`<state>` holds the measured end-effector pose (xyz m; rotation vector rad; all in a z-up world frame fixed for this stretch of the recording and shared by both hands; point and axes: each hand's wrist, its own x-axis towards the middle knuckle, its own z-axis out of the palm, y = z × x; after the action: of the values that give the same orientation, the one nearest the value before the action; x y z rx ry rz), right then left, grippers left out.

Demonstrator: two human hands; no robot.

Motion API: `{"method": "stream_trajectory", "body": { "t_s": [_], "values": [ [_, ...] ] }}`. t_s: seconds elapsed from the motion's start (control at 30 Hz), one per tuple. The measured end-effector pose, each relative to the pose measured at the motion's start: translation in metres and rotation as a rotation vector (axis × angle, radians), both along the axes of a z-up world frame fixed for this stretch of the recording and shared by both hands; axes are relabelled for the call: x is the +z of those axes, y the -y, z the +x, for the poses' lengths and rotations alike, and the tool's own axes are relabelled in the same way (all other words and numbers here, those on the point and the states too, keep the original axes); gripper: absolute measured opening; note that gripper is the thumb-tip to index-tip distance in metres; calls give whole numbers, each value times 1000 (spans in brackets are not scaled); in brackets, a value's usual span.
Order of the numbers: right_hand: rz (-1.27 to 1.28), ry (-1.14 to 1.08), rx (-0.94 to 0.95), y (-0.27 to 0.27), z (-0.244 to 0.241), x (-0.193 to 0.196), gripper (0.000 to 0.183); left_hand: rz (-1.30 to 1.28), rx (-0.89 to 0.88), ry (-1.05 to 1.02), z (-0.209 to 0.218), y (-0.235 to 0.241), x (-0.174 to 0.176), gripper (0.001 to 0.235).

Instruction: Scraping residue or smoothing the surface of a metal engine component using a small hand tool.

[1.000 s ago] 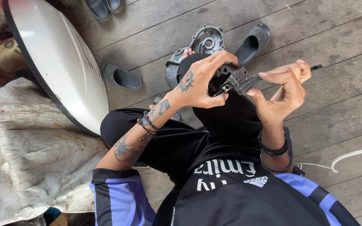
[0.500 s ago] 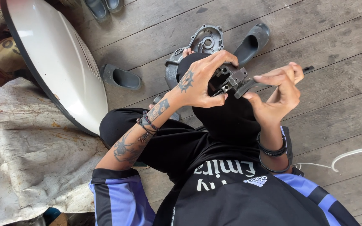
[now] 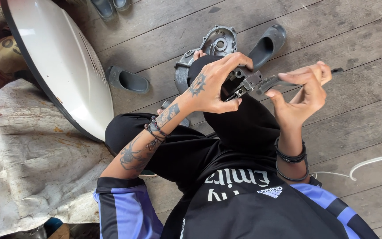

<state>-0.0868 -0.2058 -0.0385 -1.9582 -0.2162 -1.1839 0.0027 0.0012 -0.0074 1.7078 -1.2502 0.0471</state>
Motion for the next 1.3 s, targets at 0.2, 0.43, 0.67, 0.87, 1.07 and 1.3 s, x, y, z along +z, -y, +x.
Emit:
{"method": "stream_trajectory", "body": {
  "t_s": [0.2,0.43,0.67,0.87,1.07,1.3],
  "values": [
    [-25,-27,26,-1,-3,-1,51,4,0,-6,0,0,1,59],
    [-6,40,173,4,1,-12,53,-114,-11,-89,5,5,-8,61],
    [-8,56,159,18,6,-13,55,-120,-9,-84,6,6,-11,59],
    [-2,40,185,14,5,-16,54,-123,-10,-87,6,5,-10,59],
    [58,39,211,15,12,-29,54,-132,-8,-94,8,6,-13,60],
    [153,10,274,21,19,-29,54,-110,-14,-74,4,6,-7,60]
  ]
}}
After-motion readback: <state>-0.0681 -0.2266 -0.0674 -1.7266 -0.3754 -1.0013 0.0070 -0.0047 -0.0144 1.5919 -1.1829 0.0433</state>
